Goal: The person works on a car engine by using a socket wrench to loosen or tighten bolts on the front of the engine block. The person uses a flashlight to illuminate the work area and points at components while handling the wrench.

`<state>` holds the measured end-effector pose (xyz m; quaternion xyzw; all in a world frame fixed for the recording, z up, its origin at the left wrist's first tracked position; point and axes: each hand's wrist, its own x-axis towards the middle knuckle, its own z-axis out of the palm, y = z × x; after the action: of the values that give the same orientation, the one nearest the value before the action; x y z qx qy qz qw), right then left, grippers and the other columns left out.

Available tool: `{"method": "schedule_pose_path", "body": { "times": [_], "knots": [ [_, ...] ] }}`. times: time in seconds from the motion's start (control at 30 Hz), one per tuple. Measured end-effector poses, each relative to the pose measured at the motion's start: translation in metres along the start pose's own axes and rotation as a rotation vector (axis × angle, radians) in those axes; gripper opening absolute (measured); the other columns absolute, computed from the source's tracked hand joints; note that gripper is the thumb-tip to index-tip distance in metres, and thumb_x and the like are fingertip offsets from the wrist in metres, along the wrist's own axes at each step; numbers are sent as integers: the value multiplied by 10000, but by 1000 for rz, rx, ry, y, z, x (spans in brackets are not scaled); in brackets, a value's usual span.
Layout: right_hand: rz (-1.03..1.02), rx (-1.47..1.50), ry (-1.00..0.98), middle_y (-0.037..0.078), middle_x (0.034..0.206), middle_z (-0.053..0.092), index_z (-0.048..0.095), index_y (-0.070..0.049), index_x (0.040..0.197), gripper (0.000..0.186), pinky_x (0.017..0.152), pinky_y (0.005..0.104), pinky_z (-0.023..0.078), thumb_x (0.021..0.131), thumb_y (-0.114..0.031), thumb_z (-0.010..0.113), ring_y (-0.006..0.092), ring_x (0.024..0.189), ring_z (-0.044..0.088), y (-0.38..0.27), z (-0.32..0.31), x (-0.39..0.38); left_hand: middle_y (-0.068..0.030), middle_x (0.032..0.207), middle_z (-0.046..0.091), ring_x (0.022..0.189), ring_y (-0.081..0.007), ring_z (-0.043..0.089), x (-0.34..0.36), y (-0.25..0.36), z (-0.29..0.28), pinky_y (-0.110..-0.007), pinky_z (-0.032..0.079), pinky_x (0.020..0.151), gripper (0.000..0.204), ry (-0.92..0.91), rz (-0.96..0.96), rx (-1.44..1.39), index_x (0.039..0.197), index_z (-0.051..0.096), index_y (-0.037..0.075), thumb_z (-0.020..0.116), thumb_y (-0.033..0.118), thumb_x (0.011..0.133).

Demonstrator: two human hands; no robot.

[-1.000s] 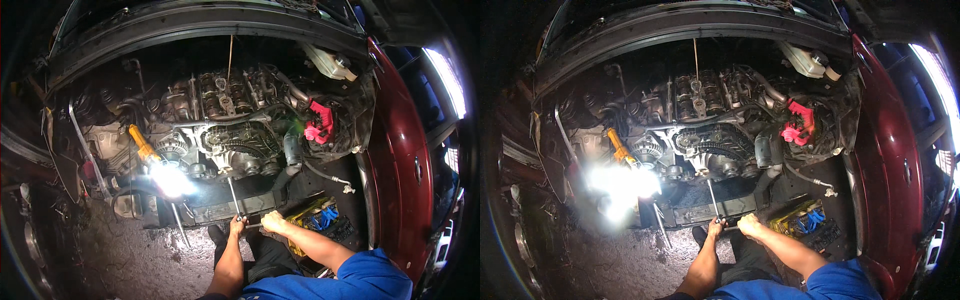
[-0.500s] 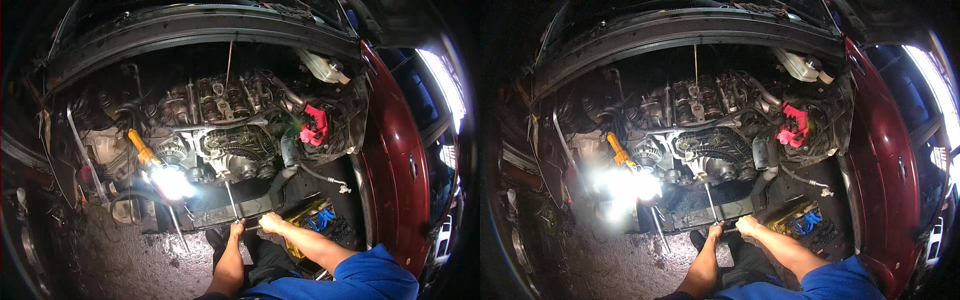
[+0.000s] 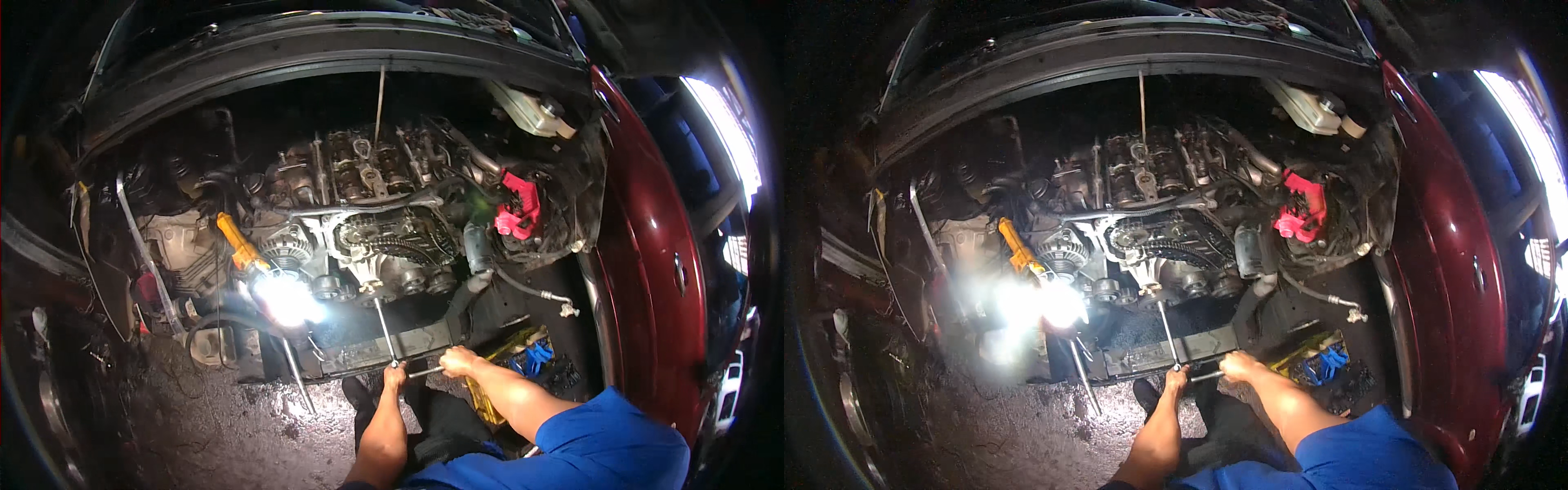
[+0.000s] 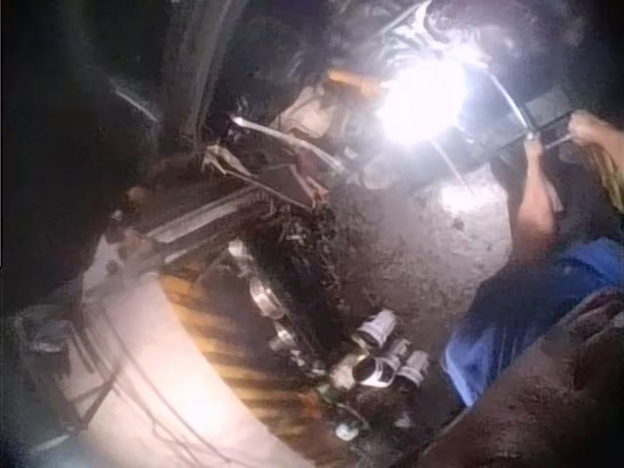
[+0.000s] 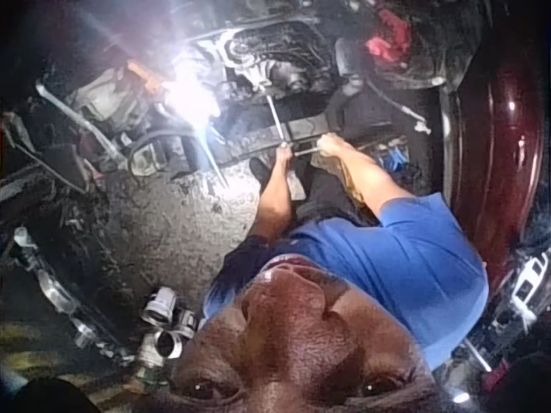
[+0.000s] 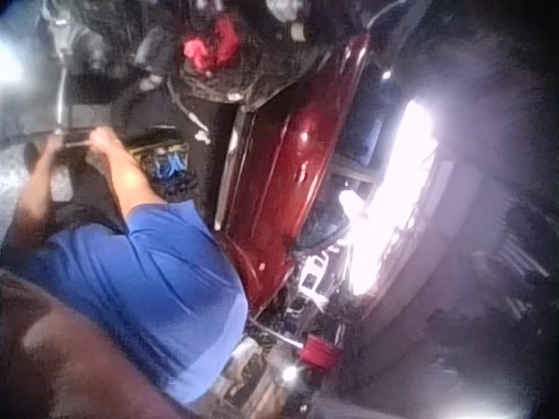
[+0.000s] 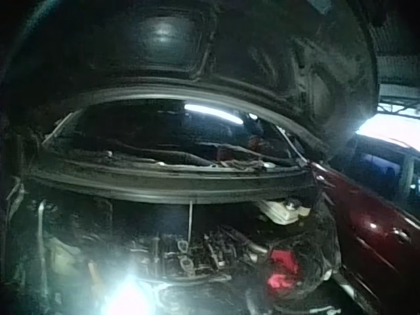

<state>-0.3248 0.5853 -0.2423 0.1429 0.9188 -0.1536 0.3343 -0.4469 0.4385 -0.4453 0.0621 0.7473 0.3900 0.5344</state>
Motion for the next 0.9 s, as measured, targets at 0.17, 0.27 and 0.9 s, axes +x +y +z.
{"method": "schedule_pose_path", "body": {
  "times": [0.17, 0.27, 0.9],
  "knots": [
    [19, 83, -15, 171, 801, 664, 679, -79, 833, 256, 730, 476, 519, 740, -311, 622, 371, 789, 643, 43, 45, 0, -221, 1130, 605, 1082, -358, 569, -10, 11, 5, -419, 443, 908, 529, 26, -47, 204, 1134, 604, 34, 651, 433, 790],
    [16, 123, -22, 176, 801, 666, 683, -83, 834, 265, 731, 474, 520, 731, -317, 613, 369, 783, 646, 38, 54, 6, -221, 1090, 623, 1064, -356, 582, -23, 21, -8, -417, 454, 890, 507, 71, -76, 218, 1115, 622, 52, 658, 433, 783],
    [-3, 134, 233, 187, 723, 660, 625, 3, 789, 204, 595, 451, 524, 691, -175, 604, 345, 650, 661, -39, -26, -8, -80, 852, 691, 711, -130, 604, -38, 31, -16, -265, 457, 636, 236, -129, -115, -298, 989, 646, 4, 672, 193, 851]
  ]
}}
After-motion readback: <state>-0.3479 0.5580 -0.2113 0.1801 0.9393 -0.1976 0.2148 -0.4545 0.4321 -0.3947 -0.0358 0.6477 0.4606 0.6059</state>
